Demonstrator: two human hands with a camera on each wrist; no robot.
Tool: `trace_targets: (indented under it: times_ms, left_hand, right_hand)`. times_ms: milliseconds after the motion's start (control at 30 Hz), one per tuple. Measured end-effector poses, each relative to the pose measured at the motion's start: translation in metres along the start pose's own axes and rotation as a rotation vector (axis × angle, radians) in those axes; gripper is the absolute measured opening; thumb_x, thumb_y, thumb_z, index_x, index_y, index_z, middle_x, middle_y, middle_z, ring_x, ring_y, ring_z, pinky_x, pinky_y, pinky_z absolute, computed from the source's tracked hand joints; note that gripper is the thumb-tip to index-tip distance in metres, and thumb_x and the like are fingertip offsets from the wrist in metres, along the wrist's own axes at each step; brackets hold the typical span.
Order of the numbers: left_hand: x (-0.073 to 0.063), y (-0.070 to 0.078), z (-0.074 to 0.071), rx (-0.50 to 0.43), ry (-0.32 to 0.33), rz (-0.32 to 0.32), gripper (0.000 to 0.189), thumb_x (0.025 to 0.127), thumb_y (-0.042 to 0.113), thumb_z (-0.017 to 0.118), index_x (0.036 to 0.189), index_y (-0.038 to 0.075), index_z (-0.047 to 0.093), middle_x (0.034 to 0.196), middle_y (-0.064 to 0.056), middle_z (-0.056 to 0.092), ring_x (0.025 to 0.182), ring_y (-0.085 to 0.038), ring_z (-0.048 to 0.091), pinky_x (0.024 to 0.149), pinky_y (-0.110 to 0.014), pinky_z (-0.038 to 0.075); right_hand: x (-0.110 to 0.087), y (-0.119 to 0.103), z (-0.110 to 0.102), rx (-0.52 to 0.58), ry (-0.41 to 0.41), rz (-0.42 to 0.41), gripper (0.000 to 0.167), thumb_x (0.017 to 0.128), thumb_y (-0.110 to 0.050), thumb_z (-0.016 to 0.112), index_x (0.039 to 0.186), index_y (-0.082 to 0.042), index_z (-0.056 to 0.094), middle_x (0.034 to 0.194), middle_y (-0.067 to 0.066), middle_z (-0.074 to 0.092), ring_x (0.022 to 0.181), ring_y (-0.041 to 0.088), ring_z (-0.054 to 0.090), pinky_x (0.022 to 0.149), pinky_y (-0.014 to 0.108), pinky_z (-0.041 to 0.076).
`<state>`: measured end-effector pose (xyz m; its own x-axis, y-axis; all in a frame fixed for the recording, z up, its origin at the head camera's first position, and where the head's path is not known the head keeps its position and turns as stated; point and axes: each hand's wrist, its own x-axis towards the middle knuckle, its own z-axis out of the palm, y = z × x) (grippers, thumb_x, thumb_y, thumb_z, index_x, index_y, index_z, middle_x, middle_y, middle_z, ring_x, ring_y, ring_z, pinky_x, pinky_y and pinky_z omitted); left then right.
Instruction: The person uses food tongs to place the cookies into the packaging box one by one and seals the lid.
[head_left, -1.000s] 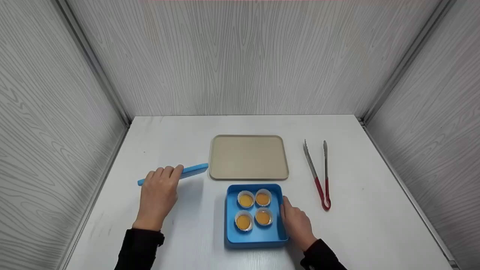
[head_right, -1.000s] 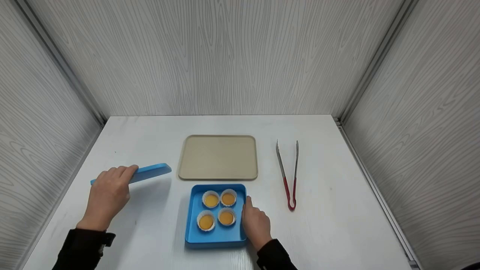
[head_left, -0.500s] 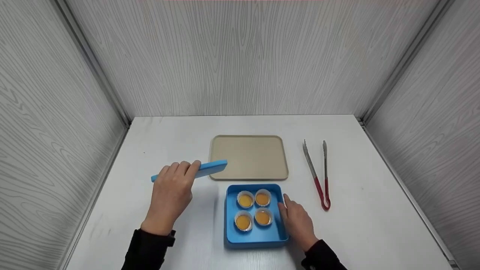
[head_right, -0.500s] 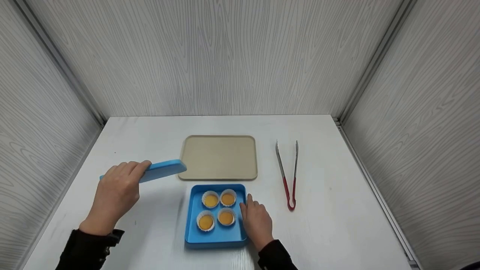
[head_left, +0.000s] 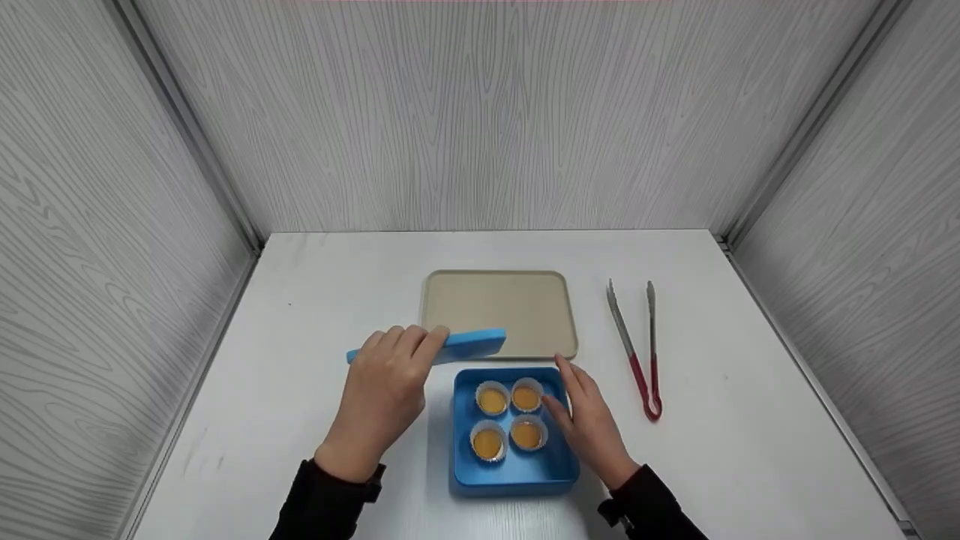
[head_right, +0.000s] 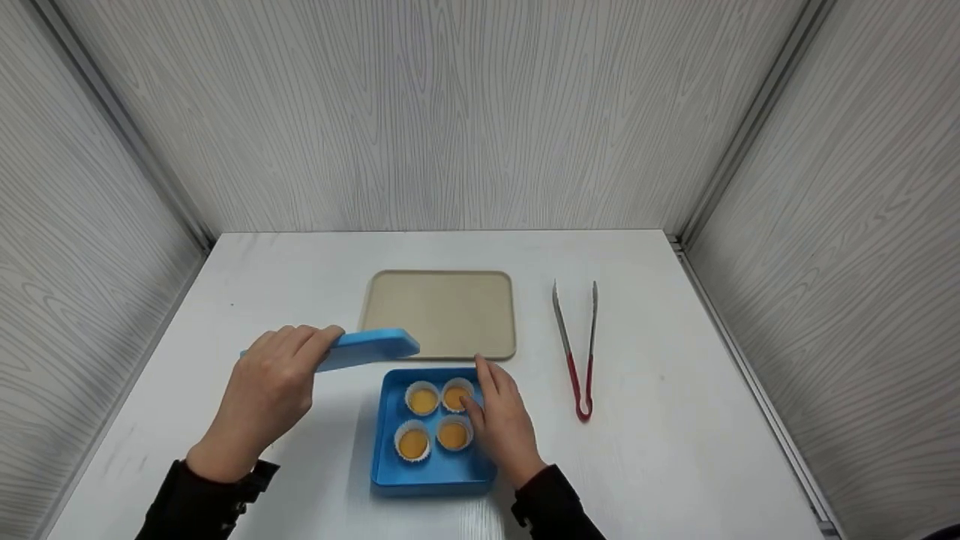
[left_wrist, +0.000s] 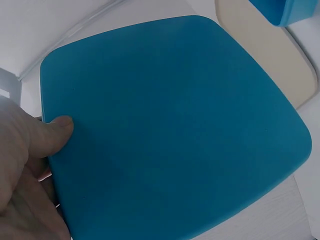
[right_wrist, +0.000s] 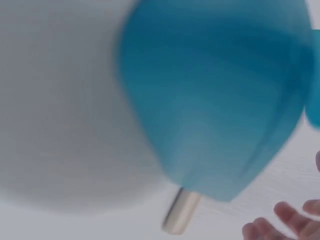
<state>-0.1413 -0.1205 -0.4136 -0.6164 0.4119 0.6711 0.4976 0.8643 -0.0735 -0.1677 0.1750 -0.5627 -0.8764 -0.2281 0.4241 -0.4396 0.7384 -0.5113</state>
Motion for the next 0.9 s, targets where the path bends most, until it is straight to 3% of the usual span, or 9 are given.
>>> trace_targets:
  times_ms: [233,433,700,900]
  left_hand:
    - [0.008,0.017,0.004,-0.078,-0.007,0.032,0.037,0.087,-0.006,0.074,0.122,0.008,0.068,0.096,-0.006,0.071,0.08,-0.021,0.065,0.061,-0.029,0.051]
    - [0.012,0.028,0.009,-0.13,-0.007,0.077,0.035,0.089,-0.003,0.074,0.121,0.008,0.069,0.097,-0.005,0.071,0.08,-0.019,0.064,0.064,-0.028,0.052]
    - [0.015,0.034,0.012,-0.201,-0.023,0.101,0.038,0.087,-0.005,0.075,0.122,0.008,0.069,0.102,-0.004,0.072,0.086,-0.018,0.066,0.069,-0.028,0.056]
    - [0.011,0.029,0.017,-0.27,-0.003,0.066,0.037,0.092,0.001,0.073,0.128,0.009,0.068,0.109,-0.004,0.072,0.096,-0.019,0.065,0.08,-0.031,0.056]
  right_hand:
    - [0.014,-0.019,-0.006,0.235,-0.076,-0.092,0.074,0.098,-0.012,0.069,0.161,-0.007,0.031,0.155,0.013,0.047,0.141,0.031,0.048,0.114,0.052,0.041]
    - [0.024,-0.026,-0.011,0.388,-0.037,-0.127,0.058,0.1,-0.011,0.066,0.153,-0.007,0.044,0.143,0.009,0.059,0.132,0.028,0.057,0.108,0.054,0.047]
    - [0.027,-0.028,-0.02,0.591,0.018,-0.104,0.025,0.101,0.001,0.06,0.125,-0.004,0.062,0.118,0.006,0.072,0.109,0.012,0.068,0.092,0.028,0.058]
    - [0.023,-0.028,-0.024,0.664,0.013,-0.09,0.018,0.102,0.005,0.055,0.119,0.002,0.059,0.115,0.013,0.07,0.107,0.012,0.069,0.089,0.026,0.059]
